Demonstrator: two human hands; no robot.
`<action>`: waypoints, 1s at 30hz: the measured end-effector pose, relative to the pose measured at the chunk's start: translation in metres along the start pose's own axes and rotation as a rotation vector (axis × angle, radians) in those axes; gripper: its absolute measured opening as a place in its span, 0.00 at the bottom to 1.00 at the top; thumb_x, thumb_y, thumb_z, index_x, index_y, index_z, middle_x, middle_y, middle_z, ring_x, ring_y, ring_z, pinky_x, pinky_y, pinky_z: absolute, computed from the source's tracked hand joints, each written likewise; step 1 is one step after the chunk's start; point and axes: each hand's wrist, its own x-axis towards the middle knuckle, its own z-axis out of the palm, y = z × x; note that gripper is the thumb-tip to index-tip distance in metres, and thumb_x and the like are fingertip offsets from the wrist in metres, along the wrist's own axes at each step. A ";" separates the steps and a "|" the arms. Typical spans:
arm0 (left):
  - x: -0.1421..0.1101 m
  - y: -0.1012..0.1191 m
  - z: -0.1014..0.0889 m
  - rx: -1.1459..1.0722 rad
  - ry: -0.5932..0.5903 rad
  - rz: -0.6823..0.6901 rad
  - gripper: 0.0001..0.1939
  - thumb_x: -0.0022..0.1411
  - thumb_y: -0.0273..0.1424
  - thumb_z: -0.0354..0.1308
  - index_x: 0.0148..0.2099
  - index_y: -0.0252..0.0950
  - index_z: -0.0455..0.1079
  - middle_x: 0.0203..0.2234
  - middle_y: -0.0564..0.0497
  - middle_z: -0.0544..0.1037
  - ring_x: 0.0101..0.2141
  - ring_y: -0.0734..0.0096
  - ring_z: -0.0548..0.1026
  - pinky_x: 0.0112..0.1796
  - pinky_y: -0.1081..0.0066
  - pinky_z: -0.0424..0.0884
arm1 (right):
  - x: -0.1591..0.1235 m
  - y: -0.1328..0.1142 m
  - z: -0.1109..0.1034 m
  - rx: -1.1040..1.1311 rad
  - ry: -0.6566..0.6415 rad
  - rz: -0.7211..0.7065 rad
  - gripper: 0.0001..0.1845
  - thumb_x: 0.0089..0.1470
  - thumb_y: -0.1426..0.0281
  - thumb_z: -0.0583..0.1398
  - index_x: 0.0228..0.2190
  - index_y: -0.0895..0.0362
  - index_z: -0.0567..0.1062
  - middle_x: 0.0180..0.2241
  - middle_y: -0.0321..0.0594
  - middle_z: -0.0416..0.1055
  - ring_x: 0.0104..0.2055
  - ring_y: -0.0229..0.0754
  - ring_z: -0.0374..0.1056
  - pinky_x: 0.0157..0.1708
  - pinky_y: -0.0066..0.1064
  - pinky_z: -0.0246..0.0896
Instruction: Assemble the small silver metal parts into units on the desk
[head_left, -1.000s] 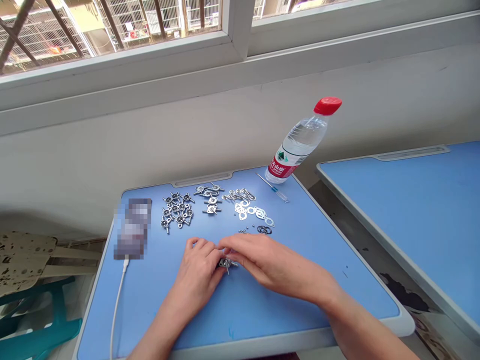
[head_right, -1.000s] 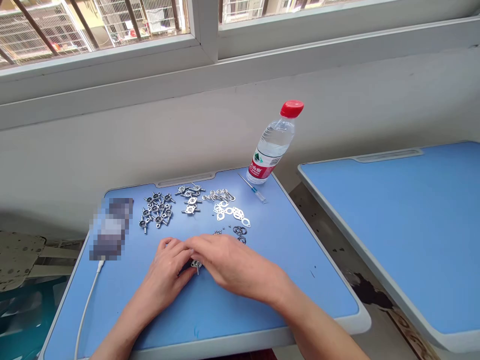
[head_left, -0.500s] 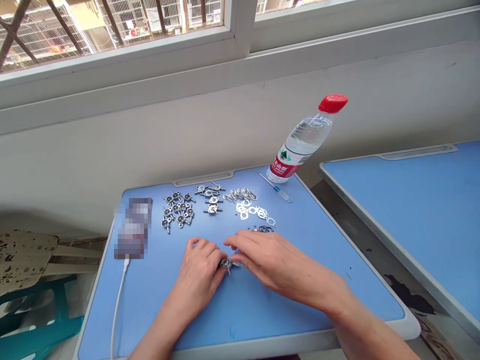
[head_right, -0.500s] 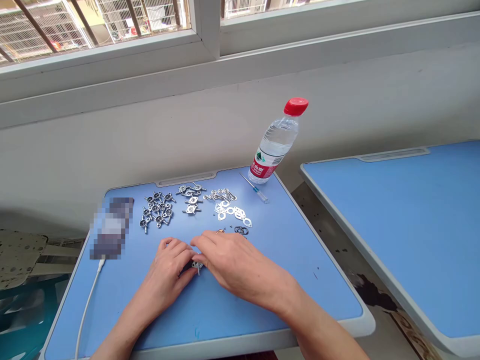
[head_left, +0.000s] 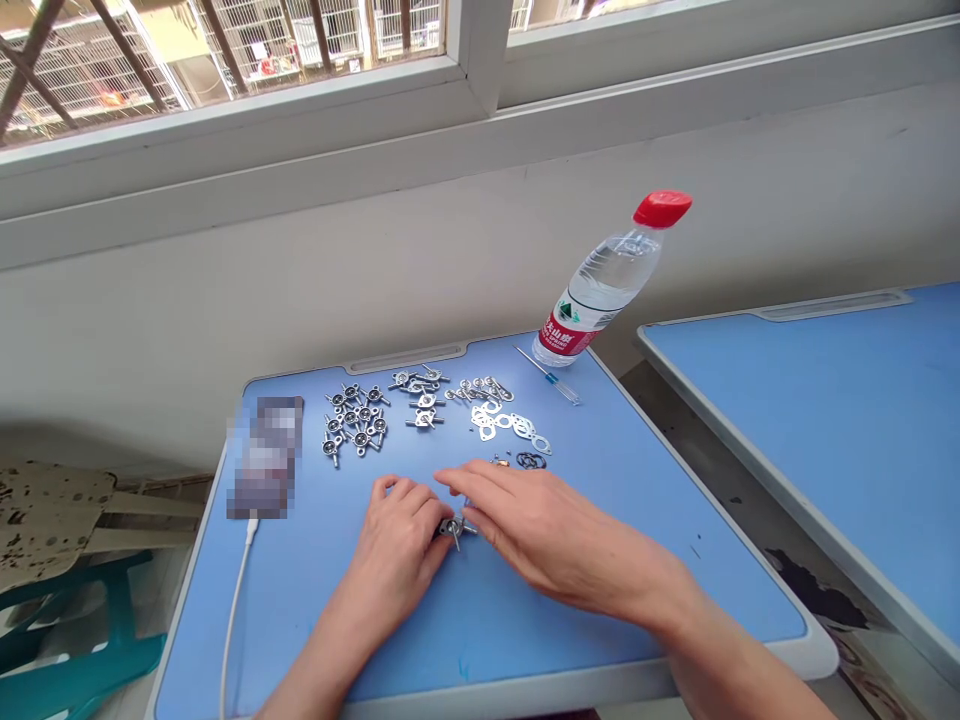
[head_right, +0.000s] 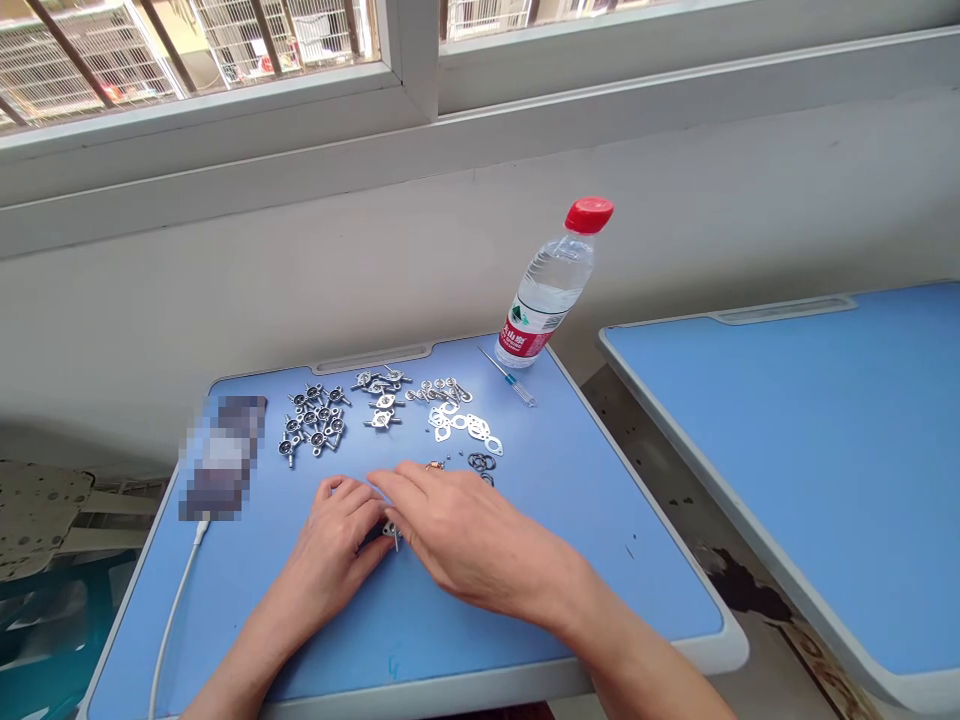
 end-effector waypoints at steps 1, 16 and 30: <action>0.000 0.000 0.000 0.000 0.002 0.000 0.07 0.61 0.21 0.55 0.39 0.38 0.67 0.32 0.52 0.74 0.35 0.64 0.68 0.43 0.59 0.62 | -0.001 0.000 -0.001 0.016 -0.014 -0.011 0.19 0.63 0.78 0.44 0.48 0.61 0.71 0.34 0.44 0.72 0.32 0.40 0.65 0.28 0.31 0.57; 0.000 0.000 0.000 0.013 0.012 0.002 0.06 0.62 0.22 0.54 0.37 0.38 0.67 0.31 0.52 0.73 0.34 0.64 0.68 0.43 0.59 0.63 | -0.002 0.002 0.001 0.040 0.007 -0.006 0.18 0.64 0.77 0.46 0.44 0.59 0.73 0.27 0.40 0.70 0.28 0.39 0.62 0.26 0.31 0.55; -0.001 0.000 0.001 0.015 0.032 0.014 0.07 0.63 0.22 0.52 0.35 0.38 0.67 0.30 0.52 0.74 0.34 0.65 0.69 0.42 0.60 0.63 | 0.002 0.002 0.003 0.050 0.073 0.006 0.16 0.66 0.72 0.48 0.43 0.60 0.74 0.29 0.42 0.72 0.29 0.40 0.65 0.27 0.32 0.57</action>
